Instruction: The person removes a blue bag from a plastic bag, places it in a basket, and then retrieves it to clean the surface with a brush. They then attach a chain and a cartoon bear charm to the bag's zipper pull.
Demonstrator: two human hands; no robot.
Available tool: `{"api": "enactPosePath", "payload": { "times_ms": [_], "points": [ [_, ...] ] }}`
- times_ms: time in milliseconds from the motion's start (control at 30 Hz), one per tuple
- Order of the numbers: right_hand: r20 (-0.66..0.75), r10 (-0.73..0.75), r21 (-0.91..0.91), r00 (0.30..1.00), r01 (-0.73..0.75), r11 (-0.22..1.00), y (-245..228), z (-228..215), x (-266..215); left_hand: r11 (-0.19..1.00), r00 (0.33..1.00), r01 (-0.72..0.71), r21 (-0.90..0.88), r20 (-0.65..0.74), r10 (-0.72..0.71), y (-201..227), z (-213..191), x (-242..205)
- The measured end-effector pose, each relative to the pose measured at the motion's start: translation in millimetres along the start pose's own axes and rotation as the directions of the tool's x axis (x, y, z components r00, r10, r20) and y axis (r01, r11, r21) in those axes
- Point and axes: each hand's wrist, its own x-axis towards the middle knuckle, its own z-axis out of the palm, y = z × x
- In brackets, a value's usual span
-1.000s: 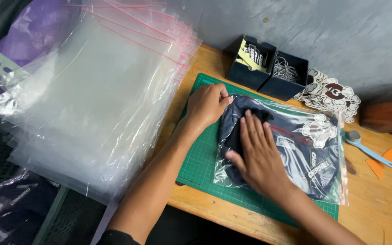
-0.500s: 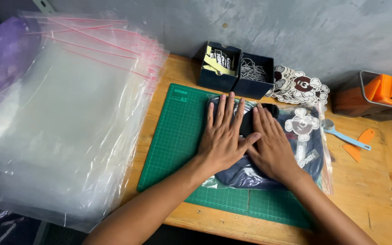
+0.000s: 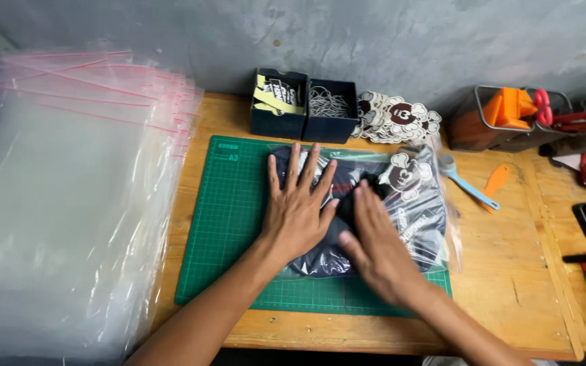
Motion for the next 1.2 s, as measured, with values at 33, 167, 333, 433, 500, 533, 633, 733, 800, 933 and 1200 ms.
{"api": "enactPosePath", "payload": {
  "times_ms": [33,167,333,433,500,533,633,733,800,933,1200],
  "points": [
    [-0.01,0.017,0.006,1.0,-0.017,1.0,-5.8,9.5,-14.6,1.0,1.0,-0.019,-0.006,0.007,0.019,0.7,-3.6,0.0],
    [-0.054,-0.302,-0.294,0.952,0.274,0.916,-11.6,33.2,-54.5,0.995,0.994,-0.102,0.01,0.045,0.102,6.5,-21.5,1.3],
    [-0.178,-0.067,-0.465,0.982,-0.024,0.885,47.3,21.5,-71.0,0.965,0.951,-0.254,-0.067,0.164,0.262,9.6,-16.3,-2.3],
    [-0.233,0.041,-0.375,0.972,-0.129,0.918,97.7,0.3,-59.6,0.956,0.943,-0.291,-0.039,0.156,0.293,9.8,-19.8,0.5],
    [-0.181,0.045,-0.202,0.982,-0.082,0.976,117.8,-12.4,-42.6,0.951,0.935,-0.307,-0.028,0.179,0.307,9.0,-18.4,0.2],
    [-0.186,0.047,-0.201,0.981,-0.085,0.976,116.2,-17.3,-31.4,0.95,0.933,-0.312,-0.027,0.178,0.312,10.1,-17.6,0.0],
    [-0.107,-0.012,-0.199,0.994,-0.01,0.98,110.4,-30.3,9.3,0.942,0.932,-0.282,-0.18,0.184,0.314,9.1,-18.2,0.1],
    [-0.072,-0.08,-0.174,0.994,0.066,0.983,108.2,-39.6,47.8,0.943,0.929,-0.281,-0.18,0.195,0.315,9.2,-20.9,2.2],
    [-0.136,0.057,-0.301,0.989,-0.096,0.949,109.0,-42.1,69.5,0.949,0.924,-0.238,-0.208,0.254,0.287,10.3,-27.0,2.9],
    [-0.192,0.157,-0.228,0.969,-0.199,0.953,101.3,-38.6,63.2,0.947,0.92,-0.151,-0.282,0.31,0.239,7.7,-36.2,7.1],
    [-0.077,0.194,-0.136,0.978,-0.203,0.97,56.7,-13.1,5.9,0.945,0.904,-0.079,-0.316,0.376,0.202,0.2,-43.2,12.0]
  ]
}}
